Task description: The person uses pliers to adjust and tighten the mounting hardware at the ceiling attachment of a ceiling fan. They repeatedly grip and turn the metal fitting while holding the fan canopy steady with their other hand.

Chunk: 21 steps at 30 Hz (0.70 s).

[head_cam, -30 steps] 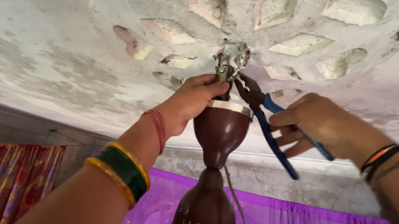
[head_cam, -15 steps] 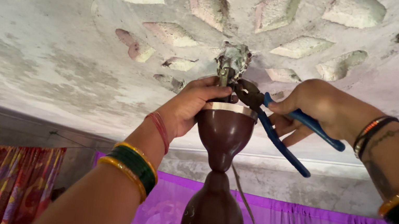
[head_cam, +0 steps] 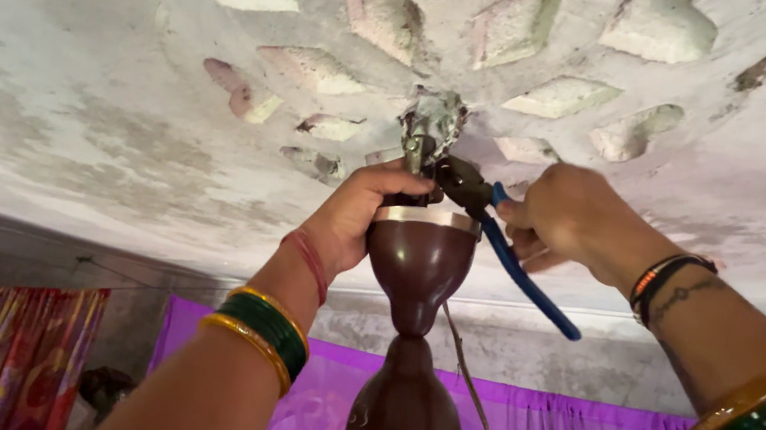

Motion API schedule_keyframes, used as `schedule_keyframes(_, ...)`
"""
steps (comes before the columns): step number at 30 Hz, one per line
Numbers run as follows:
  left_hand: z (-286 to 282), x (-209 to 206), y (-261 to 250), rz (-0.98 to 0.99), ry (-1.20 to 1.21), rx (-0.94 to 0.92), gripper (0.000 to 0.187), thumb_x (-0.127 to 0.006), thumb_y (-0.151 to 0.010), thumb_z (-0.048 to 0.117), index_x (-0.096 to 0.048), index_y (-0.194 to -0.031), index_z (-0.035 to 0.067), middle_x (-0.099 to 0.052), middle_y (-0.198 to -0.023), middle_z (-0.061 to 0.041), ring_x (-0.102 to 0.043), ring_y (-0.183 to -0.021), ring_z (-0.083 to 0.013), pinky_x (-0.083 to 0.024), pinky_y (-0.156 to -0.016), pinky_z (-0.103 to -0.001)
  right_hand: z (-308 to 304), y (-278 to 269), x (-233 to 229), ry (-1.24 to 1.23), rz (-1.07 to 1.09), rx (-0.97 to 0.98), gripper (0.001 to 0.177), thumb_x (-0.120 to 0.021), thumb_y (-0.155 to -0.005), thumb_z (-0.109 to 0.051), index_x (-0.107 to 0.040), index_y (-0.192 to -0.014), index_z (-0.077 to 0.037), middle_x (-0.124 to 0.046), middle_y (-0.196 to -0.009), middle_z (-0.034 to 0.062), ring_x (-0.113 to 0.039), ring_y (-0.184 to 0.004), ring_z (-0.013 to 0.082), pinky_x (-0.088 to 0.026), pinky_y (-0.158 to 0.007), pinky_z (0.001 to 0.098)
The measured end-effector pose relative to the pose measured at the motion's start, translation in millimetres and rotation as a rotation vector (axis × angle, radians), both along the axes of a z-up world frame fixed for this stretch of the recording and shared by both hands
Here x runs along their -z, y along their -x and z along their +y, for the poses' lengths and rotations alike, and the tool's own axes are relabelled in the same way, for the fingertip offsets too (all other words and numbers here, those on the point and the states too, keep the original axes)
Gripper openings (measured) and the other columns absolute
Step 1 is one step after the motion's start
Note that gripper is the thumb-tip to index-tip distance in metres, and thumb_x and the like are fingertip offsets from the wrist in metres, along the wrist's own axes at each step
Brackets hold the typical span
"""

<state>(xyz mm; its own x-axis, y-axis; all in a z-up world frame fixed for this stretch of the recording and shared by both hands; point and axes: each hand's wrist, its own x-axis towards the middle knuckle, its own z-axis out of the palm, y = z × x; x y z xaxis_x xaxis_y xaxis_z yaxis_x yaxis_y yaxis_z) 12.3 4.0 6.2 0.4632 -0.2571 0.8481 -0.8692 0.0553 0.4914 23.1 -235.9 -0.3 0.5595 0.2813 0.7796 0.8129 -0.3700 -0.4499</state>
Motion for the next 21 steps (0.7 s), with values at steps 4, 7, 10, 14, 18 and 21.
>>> schedule_keyframes(4,1,0,-5,-0.012,0.048,-0.022,0.020,-0.067,-0.087,0.010,-0.069,-0.107,0.007,-0.071,-0.094,-0.003,-0.068,-0.086,-0.0148,-0.055,-0.083,-0.030,-9,2,7,0.073,0.088,0.039,0.050,-0.060,-0.100,-0.040,-0.069,-0.110,0.009,-0.073,-0.115,0.0238,-0.079,-0.095,0.0371,-0.066,-0.074,0.0482)
schedule_keyframes(7,1,-2,-5,-0.045,0.012,-0.002,0.021,-0.067,-0.087,0.009,-0.070,-0.107,0.005,-0.072,-0.095,-0.004,-0.068,-0.085,-0.0147,-0.055,-0.083,-0.029,-14,2,14,0.078,0.104,-0.018,0.048,-0.061,-0.097,-0.044,-0.066,-0.118,-0.002,-0.070,-0.121,0.0178,-0.078,-0.099,0.0386,-0.067,-0.075,0.0512)
schedule_keyframes(10,2,0,1,-0.048,-0.008,-0.021,0.018,-0.068,-0.088,0.010,-0.070,-0.106,0.004,-0.073,-0.095,-0.005,-0.069,-0.086,-0.0152,-0.055,-0.083,-0.030,-13,1,21,0.086,0.127,-0.001,0.046,-0.064,-0.094,-0.044,-0.067,-0.119,-0.005,-0.074,-0.120,0.0172,-0.078,-0.103,0.0358,-0.065,-0.076,0.0506)
schedule_keyframes(14,-3,5,12,-0.136,-0.009,-0.215,0.022,-0.073,-0.085,0.015,-0.074,-0.102,0.001,-0.075,-0.094,-0.008,-0.071,-0.084,-0.0174,-0.056,-0.080,-0.031,-18,-9,33,-0.041,0.106,0.057,0.048,-0.069,-0.095,-0.042,-0.074,-0.110,0.004,-0.079,-0.107,0.0201,-0.079,-0.098,0.0290,-0.065,-0.069,0.0411)
schedule_keyframes(18,-25,17,22,-0.530,0.201,-0.845,0.030,-0.083,-0.078,0.019,-0.074,-0.100,0.001,-0.075,-0.092,-0.012,-0.071,-0.083,-0.0227,-0.055,-0.077,-0.033,-22,-13,52,-0.269,0.162,-0.051,0.044,-0.071,-0.095,-0.037,-0.071,-0.099,0.007,-0.067,-0.090,0.0146,-0.055,-0.066,0.0196,-0.042,-0.049,0.0317)
schedule_keyframes(21,-55,44,30,-0.888,0.159,-1.068,0.028,-0.079,-0.080,0.018,-0.069,-0.102,0.002,-0.073,-0.094,-0.016,-0.070,-0.085,-0.0301,-0.054,-0.074,-0.038,-30,-9,74,-0.386,0.148,-0.233,0.041,-0.070,-0.094,-0.032,-0.064,-0.089,0.008,-0.062,-0.082,0.0113,-0.033,-0.052,0.0124,-0.024,-0.041,0.0326)
